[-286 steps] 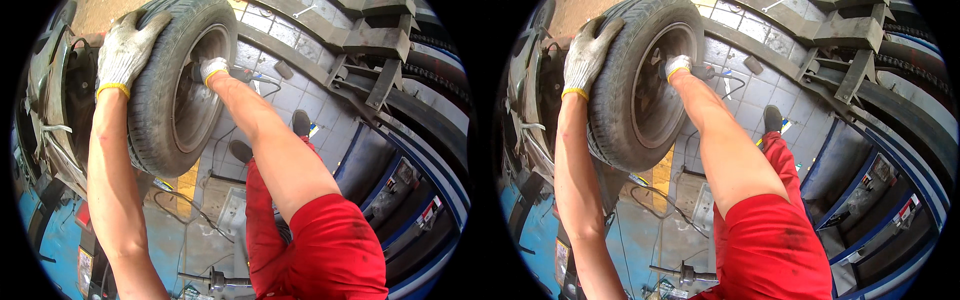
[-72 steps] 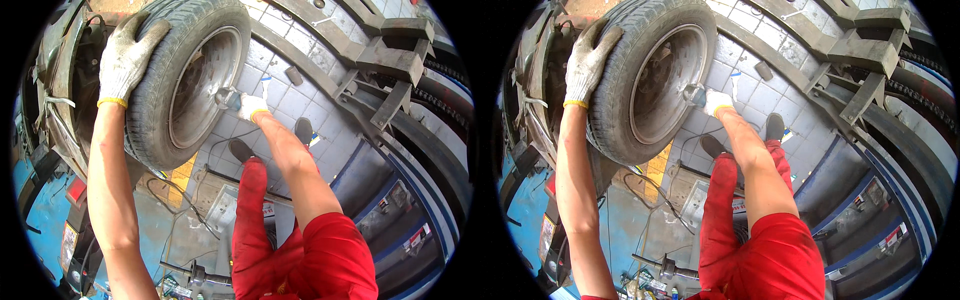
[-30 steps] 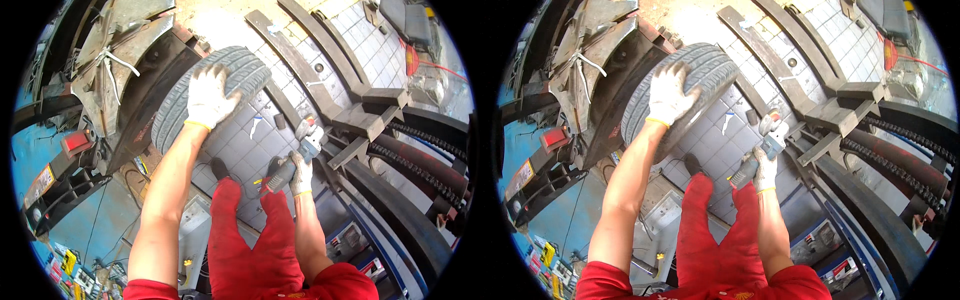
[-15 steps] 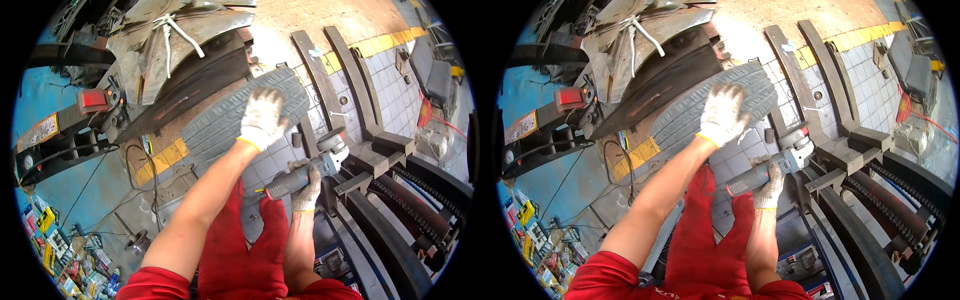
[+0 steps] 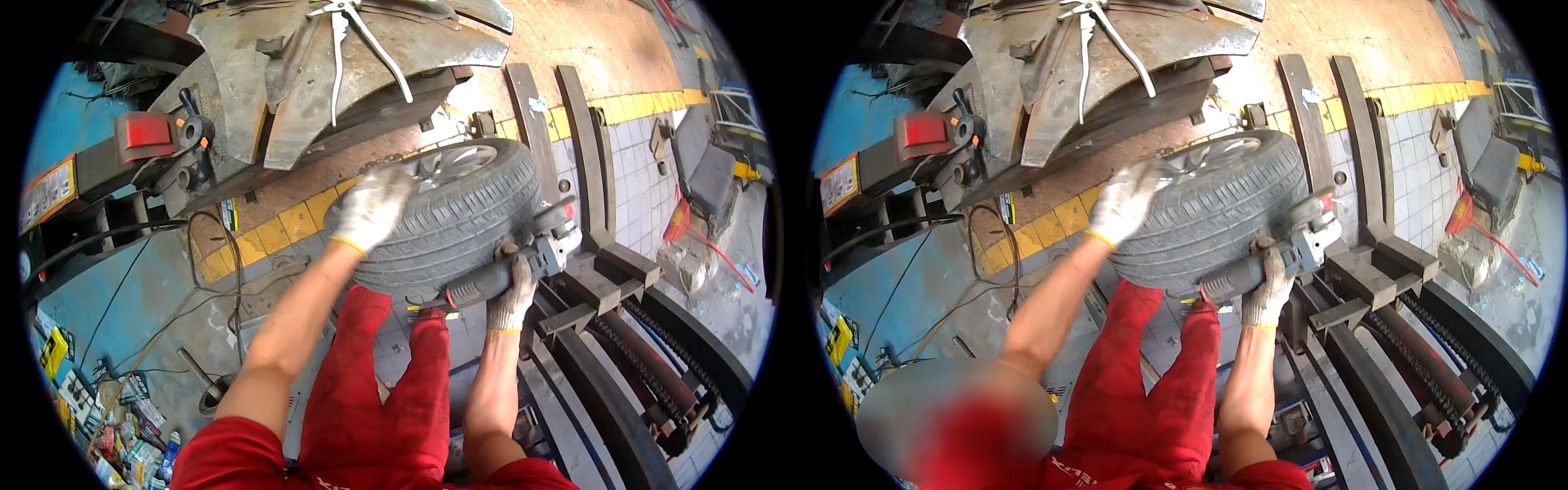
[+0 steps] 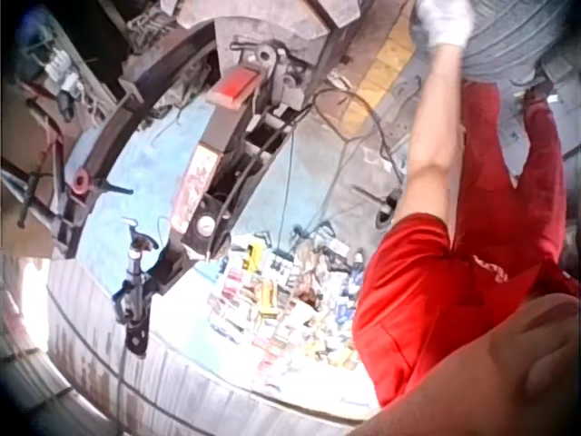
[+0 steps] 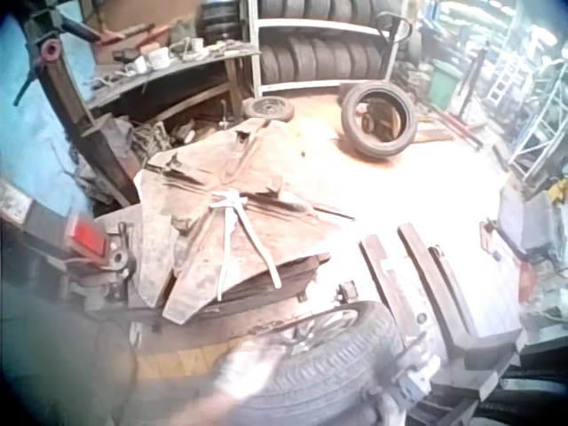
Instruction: The person uses an angle grinder to clean the inner rim of a car tire. They hold the tire with one hand and operate the grinder with the other, rotating the tire to access different sections of the rim surface.
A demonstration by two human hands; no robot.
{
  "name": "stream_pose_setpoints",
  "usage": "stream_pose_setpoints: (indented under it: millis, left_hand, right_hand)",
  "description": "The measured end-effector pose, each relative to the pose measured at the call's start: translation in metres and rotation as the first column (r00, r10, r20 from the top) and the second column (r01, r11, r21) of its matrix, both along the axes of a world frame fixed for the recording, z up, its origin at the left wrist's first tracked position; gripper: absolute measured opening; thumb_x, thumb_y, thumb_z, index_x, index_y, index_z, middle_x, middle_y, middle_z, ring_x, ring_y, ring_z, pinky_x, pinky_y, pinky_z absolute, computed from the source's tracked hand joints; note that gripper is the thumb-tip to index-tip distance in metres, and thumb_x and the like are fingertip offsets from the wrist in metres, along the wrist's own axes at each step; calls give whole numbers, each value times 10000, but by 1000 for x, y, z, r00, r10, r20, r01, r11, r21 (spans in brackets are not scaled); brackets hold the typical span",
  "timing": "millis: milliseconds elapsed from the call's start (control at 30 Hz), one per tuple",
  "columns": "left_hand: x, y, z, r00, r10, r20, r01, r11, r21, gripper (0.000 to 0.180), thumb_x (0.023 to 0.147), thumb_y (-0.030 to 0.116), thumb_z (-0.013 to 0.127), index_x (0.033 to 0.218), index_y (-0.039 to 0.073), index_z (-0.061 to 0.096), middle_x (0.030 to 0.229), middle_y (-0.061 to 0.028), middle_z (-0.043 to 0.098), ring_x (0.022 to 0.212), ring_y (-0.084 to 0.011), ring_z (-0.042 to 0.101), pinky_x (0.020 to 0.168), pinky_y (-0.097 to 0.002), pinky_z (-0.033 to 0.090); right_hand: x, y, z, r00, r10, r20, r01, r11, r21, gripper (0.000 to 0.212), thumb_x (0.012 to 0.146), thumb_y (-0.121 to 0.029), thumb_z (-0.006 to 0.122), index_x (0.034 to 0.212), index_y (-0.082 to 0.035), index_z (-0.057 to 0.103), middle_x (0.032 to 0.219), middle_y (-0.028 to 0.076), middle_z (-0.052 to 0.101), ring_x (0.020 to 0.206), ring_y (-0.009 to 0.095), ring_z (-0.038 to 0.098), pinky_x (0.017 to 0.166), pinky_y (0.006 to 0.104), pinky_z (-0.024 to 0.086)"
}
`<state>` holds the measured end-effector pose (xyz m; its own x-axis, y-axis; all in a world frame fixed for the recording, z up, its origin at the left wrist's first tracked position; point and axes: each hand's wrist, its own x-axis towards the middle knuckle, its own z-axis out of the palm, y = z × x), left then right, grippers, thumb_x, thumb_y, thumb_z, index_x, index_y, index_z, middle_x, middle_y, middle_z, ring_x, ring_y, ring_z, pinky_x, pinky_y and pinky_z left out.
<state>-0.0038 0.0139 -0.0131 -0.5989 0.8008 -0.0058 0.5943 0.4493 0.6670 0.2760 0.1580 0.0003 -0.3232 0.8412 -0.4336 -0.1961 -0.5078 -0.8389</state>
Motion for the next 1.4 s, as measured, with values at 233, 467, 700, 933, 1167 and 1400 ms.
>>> stream_pose_setpoints:
  millis: [233, 467, 700, 933, 1167, 1400]
  left_hand:
    - [-31, -36, -35, 740, 157, 654, 240, 846, -475, 836, 1065, 712, 348, 1644, 121, 469, 1677, -215, 460, 1560, -384, 427, 1278, -435, 324]
    - [-50, -104, -164, 775, 159, 612, 451, 539, -711, 819, 1056, 716, 365, 1608, 132, 523, 1657, -212, 489, 1545, -396, 441, 1279, -450, 331]
    - [-18, -75, -177, 623, 205, 755, 397, 749, -531, 727, 1067, 660, 393, 1578, 172, 564, 1645, -203, 497, 1447, -396, 544, 1190, -472, 439]
    - [-10, -29, -137, 414, 131, 901, 455, 827, -330, 566, 1170, 474, 361, 1632, 182, 508, 1652, -84, 530, 1512, -234, 490, 1247, -359, 354]
    - [19, -66, -202, 286, 173, 943, 154, 963, -223, 537, 1188, 413, 402, 1626, 124, 512, 1602, -59, 569, 1439, -190, 536, 1220, -323, 373]
    - [-19, -96, -135, 347, 335, 876, 274, 857, -437, 676, 1171, 555, 360, 1663, 102, 456, 1630, -105, 539, 1446, -208, 534, 1239, -346, 355]
  right_hand:
    - [-7, 4, 6, 999, -31, 35, 30, 999, 24, 662, 885, -197, 846, 1464, -46, 563, 1109, 105, 725, 1067, 270, 697, 1017, 432, 564]
    - [17, 3, 6, 993, -6, 114, 5, 1000, 9, 622, 851, -195, 862, 1385, -13, 600, 1102, 119, 734, 1096, 306, 703, 1023, 452, 560]
    - [47, -4, -3, 995, -3, 103, 3, 1000, 1, 598, 907, -260, 786, 1375, 31, 555, 1153, 151, 686, 1223, 315, 641, 1170, 461, 472]
    - [49, 2, -3, 984, -97, 153, 96, 995, 13, 614, 864, -265, 823, 1376, -44, 567, 1096, 114, 719, 1035, 292, 682, 984, 439, 527]
    - [52, -2, -7, 998, -40, -42, 40, 999, 3, 663, 875, -249, 826, 1443, -52, 546, 1120, 145, 720, 1244, 347, 668, 1214, 477, 469]
    - [42, -11, -24, 986, -96, -137, 79, 989, -123, 498, 932, -248, 750, 1331, -2, 581, 1116, 159, 739, 1304, 381, 645, 1284, 518, 376]
